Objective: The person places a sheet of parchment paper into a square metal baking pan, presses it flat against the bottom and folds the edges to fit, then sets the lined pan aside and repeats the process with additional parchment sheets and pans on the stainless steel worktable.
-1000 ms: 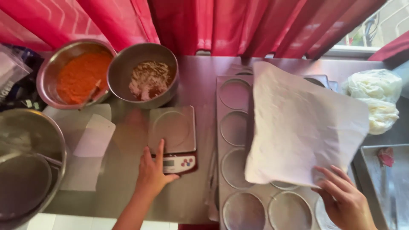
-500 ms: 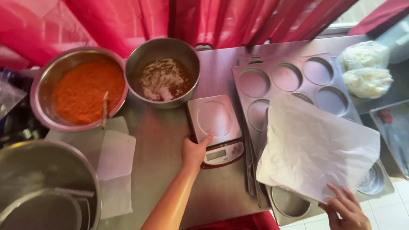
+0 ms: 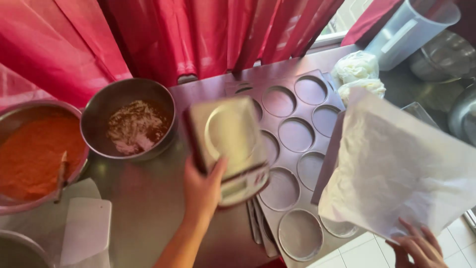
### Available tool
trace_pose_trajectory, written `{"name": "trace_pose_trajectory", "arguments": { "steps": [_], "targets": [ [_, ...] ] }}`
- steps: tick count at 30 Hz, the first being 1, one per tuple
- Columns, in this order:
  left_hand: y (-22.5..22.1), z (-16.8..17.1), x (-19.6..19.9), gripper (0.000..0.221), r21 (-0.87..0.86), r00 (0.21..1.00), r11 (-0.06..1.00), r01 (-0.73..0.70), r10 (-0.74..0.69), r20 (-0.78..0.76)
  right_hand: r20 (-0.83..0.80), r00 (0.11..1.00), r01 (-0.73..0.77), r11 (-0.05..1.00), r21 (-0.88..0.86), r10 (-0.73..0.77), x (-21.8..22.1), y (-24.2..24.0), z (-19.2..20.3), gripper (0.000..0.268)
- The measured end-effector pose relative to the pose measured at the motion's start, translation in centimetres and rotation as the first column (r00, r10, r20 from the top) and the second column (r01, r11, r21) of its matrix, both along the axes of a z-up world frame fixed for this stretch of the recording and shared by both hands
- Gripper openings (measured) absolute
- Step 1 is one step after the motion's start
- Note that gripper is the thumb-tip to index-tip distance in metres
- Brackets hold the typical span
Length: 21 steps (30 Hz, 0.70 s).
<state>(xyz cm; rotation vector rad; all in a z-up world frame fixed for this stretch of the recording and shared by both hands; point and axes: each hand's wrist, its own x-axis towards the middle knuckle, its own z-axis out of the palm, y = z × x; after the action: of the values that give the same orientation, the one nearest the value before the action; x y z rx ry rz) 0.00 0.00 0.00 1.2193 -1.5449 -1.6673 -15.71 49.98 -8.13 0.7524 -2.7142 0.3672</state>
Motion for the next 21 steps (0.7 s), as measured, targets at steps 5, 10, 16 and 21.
{"name": "trace_pose_trajectory", "arguments": {
  "steps": [5,10,16,21],
  "targets": [
    [-2.1,-5.2,-13.2,0.066,0.011,0.962,0.987,0.161,-0.154,-0.226,-0.015,0.997,-0.07,0.997,0.03,0.07,-3.0,0.7,1.8,0.005],
    [-2.9,-11.4,-20.0,0.064,0.025,0.972,0.977,0.211,-0.208,-0.105,-0.029,0.851,-0.514,0.844,0.151,0.524,-8.9,8.4,-8.3,0.005],
    [-6.9,-13.0,-19.6,0.072,-0.244,0.871,0.845,0.476,-0.416,0.261,-0.16,0.754,-0.647,0.763,-0.012,0.637,3.1,-4.5,-5.0,0.021],
    [-14.1,-8.2,-6.3,0.086,-0.22,0.844,0.826,0.519,-0.536,-0.022,-0.051,0.684,-0.73,0.681,-0.066,0.728,8.4,-15.4,-0.1,0.01]
  ]
}}
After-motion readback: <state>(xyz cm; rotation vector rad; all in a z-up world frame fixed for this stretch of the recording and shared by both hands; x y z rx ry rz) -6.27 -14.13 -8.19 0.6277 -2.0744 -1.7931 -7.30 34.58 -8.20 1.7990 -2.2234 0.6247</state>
